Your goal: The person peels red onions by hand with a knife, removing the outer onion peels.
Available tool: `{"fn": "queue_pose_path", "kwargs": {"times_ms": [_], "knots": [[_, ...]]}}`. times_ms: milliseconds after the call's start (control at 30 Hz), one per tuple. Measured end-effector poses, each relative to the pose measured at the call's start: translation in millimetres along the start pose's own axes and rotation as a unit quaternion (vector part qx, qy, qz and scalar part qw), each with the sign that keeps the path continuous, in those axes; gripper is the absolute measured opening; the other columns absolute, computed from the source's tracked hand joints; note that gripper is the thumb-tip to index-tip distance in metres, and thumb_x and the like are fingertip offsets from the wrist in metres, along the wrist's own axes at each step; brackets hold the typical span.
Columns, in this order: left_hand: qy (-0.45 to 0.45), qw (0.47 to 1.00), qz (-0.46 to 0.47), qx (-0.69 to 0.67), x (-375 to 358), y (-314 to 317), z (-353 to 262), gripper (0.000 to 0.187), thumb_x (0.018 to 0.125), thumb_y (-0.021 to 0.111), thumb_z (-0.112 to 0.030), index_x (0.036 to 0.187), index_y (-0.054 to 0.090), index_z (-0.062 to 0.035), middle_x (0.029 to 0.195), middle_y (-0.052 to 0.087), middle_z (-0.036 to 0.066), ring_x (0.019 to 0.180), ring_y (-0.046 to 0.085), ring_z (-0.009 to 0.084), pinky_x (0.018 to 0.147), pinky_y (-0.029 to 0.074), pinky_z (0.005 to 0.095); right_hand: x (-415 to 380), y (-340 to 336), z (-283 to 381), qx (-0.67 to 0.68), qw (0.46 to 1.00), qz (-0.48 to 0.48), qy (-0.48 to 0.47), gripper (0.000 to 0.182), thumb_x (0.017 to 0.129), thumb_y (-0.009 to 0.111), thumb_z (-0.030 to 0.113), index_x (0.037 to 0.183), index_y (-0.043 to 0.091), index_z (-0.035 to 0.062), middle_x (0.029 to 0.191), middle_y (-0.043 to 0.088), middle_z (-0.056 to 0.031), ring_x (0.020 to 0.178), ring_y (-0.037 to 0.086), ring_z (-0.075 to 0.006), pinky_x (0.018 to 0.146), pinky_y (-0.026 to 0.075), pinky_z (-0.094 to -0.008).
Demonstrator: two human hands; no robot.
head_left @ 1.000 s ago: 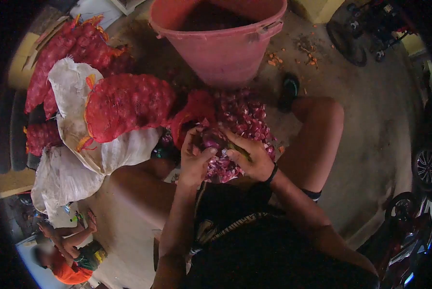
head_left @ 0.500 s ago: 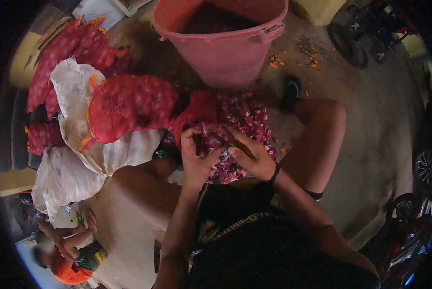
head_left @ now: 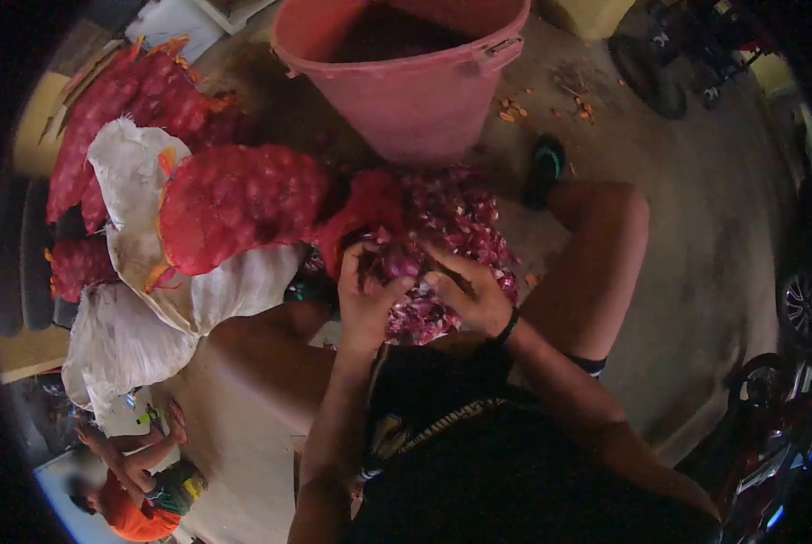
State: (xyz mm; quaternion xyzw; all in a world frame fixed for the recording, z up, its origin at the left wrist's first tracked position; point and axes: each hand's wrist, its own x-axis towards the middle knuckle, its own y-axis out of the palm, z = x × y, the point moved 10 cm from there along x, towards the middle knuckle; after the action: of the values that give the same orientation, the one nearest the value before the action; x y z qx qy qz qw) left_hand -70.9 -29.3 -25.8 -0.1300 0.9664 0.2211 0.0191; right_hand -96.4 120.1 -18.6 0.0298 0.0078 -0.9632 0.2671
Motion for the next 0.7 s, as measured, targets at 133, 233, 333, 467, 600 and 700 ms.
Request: {"fn": "queue_pose_path", "kwargs": {"times_ms": [133,233,333,467,600,700], "knots": [[-0.184,0.972,-0.028,-0.142,-2.1,-2.1,27.1,0.048,0.079,0.067,0.011,0.12,0.048,-0.0039,0.122,0.055,0.009,0.11,0.056,0.0163,0.092,0.051,0.033,-1.4,-3.6,-11.4,-0.019,0.999,-0.037,-0.021,0.046,0.097,0.06,0.022,0.136,0.051,-0.0011,0.124,0.064,-0.0191,0.113,0.06,-0.019,0.099,0.045,-0.0315],[-0.045,0.998,0.009,0.049,3.7,-2.3,12.3,0.048,0.08,0.067,0.008,0.122,0.048,-0.0042,0.124,0.056,0.011,0.109,0.058,0.0184,0.09,0.052,0.0355,-0.5,-4.0,-16.5,0.043,0.998,-0.037,0.004,0.044,0.098,0.059,0.022,0.136,0.052,-0.0007,0.119,0.065,-0.0147,0.107,0.061,-0.0187,0.095,0.046,-0.0304],[0.01,0.997,0.05,0.062,7.7,6.9,2.1,0.051,0.08,0.067,0.006,0.126,0.048,-0.0036,0.127,0.056,0.013,0.11,0.06,0.0218,0.092,0.052,0.0375,-0.3,-3.3,-33.2,0.182,0.98,-0.036,0.077,0.042,0.099,0.057,0.021,0.137,0.052,0.0013,0.097,0.062,-0.0045,0.084,0.056,-0.012,0.075,0.044,-0.0256],[-0.165,0.967,0.051,-0.189,2.6,18.4,12.0,0.054,0.083,0.064,0.006,0.133,0.045,-0.0022,0.128,0.055,0.014,0.116,0.058,0.0245,0.098,0.05,0.0407,-9.0,0.3,-28.2,0.335,0.934,-0.012,0.121,0.042,0.1,0.055,0.021,0.138,0.051,0.0032,0.078,0.052,0.0045,0.062,0.043,-0.0028,0.052,0.035,-0.0198],[-0.158,0.978,0.039,-0.127,3.4,7.7,19.7,0.051,0.088,0.059,0.005,0.136,0.043,-0.0013,0.129,0.055,0.014,0.119,0.057,0.0262,0.101,0.049,0.0431,-12.6,9.6,-29.7,0.309,0.941,0.051,0.125,0.042,0.1,0.056,0.023,0.137,0.051,0.0039,0.082,0.055,0.0042,0.062,0.046,-0.0045,0.05,0.035,-0.0207],[-0.164,0.975,0.033,-0.147,-2.0,6.2,18.2,0.051,0.088,0.06,0.005,0.136,0.043,-0.0014,0.129,0.055,0.014,0.118,0.057,0.0264,0.1,0.05,0.0426,-7.2,0.4,-28.6,0.294,0.948,0.017,0.123,0.044,0.099,0.058,0.026,0.137,0.051,0.005,0.082,0.055,0.0041,0.065,0.048,-0.0052,0.053,0.038,-0.0203]]}}
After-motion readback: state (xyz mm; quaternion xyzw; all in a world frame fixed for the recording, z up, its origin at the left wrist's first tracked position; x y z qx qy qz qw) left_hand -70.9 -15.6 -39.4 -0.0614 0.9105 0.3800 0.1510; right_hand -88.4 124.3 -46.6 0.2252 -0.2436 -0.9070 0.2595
